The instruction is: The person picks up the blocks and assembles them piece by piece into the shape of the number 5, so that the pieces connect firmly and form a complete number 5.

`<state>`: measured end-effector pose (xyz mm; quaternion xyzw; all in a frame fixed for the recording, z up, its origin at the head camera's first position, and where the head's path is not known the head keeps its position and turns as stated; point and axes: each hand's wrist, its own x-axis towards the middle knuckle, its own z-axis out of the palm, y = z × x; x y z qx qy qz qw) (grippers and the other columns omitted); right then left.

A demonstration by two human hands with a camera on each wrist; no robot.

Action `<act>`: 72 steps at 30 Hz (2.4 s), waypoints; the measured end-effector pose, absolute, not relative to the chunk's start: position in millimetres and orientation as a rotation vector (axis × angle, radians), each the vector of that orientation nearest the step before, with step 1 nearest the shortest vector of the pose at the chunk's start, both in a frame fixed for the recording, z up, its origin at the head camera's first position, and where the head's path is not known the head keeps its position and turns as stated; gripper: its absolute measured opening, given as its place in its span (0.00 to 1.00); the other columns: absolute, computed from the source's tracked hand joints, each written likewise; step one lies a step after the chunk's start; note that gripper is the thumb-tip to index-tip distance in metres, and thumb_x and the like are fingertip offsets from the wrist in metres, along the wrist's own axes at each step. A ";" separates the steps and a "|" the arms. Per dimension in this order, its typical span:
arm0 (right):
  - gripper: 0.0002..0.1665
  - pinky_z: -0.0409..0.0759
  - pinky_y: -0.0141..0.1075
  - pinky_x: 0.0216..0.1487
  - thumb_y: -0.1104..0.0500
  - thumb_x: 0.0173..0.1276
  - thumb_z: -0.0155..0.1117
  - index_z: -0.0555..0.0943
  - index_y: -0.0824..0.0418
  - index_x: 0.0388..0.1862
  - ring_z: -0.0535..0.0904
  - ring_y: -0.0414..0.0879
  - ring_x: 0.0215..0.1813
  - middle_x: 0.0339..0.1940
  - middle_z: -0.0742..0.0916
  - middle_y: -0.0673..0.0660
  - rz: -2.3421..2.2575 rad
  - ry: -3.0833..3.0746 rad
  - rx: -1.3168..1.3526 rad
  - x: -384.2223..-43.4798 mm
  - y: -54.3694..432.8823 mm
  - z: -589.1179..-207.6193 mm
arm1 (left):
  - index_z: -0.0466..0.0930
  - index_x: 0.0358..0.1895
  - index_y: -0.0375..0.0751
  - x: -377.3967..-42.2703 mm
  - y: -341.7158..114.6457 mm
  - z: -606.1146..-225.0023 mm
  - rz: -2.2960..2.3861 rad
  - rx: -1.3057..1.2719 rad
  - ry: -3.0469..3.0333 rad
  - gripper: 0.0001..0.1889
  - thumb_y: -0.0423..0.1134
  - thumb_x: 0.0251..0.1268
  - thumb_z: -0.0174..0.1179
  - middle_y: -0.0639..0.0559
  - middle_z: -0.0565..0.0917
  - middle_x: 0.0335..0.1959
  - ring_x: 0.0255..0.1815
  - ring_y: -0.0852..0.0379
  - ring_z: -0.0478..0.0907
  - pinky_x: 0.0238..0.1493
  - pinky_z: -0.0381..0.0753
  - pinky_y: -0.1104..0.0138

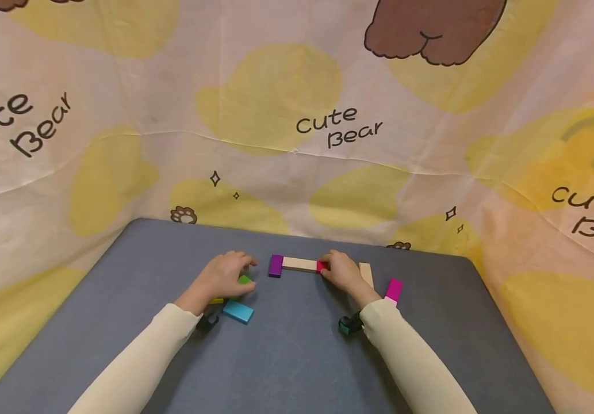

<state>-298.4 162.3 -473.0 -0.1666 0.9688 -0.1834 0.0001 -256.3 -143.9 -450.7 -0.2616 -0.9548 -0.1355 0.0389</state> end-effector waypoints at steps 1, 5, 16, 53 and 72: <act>0.15 0.79 0.43 0.43 0.62 0.63 0.67 0.85 0.61 0.49 0.81 0.51 0.43 0.45 0.84 0.58 -0.575 3.043 -0.518 -298.5 162.6 -473.3 | 0.82 0.50 0.43 -255.2 -144.6 -451.7 -0.407 -0.794 -2.922 0.22 0.51 0.53 0.65 0.51 0.82 0.39 0.38 0.56 0.76 0.39 0.79 0.57; 0.15 0.79 0.44 0.44 0.62 0.63 0.67 0.85 0.61 0.49 0.81 0.51 0.45 0.47 0.84 0.58 -0.579 3.040 -0.506 -298.3 163.1 -473.9 | 0.83 0.49 0.43 -251.0 -146.5 -454.7 -0.367 -0.747 -2.890 0.22 0.51 0.52 0.64 0.53 0.82 0.36 0.33 0.58 0.74 0.37 0.77 0.58; 0.14 0.79 0.43 0.44 0.62 0.63 0.67 0.85 0.61 0.48 0.80 0.50 0.43 0.45 0.84 0.58 -0.579 3.035 -0.509 -299.9 163.0 -474.3 | 0.83 0.46 0.44 -246.3 -150.2 -462.5 -0.318 -0.675 -2.919 0.21 0.52 0.50 0.64 0.55 0.80 0.30 0.32 0.57 0.71 0.29 0.71 0.63; 0.13 0.79 0.43 0.45 0.62 0.63 0.67 0.86 0.62 0.47 0.81 0.50 0.42 0.43 0.84 0.58 -0.572 3.053 -0.534 -299.5 161.5 -473.8 | 0.83 0.45 0.46 -243.9 -112.5 -461.7 -0.573 -0.368 -2.977 0.21 0.51 0.47 0.66 0.53 0.82 0.30 0.32 0.55 0.72 0.25 0.69 0.64; 0.14 0.79 0.42 0.41 0.62 0.62 0.67 0.86 0.62 0.47 0.80 0.48 0.39 0.41 0.84 0.56 -0.545 3.068 -0.549 -300.9 162.5 -479.4 | 0.81 0.44 0.45 -240.6 -85.0 -469.4 -0.557 -0.212 -3.094 0.22 0.53 0.47 0.66 0.52 0.80 0.29 0.29 0.57 0.72 0.24 0.69 0.65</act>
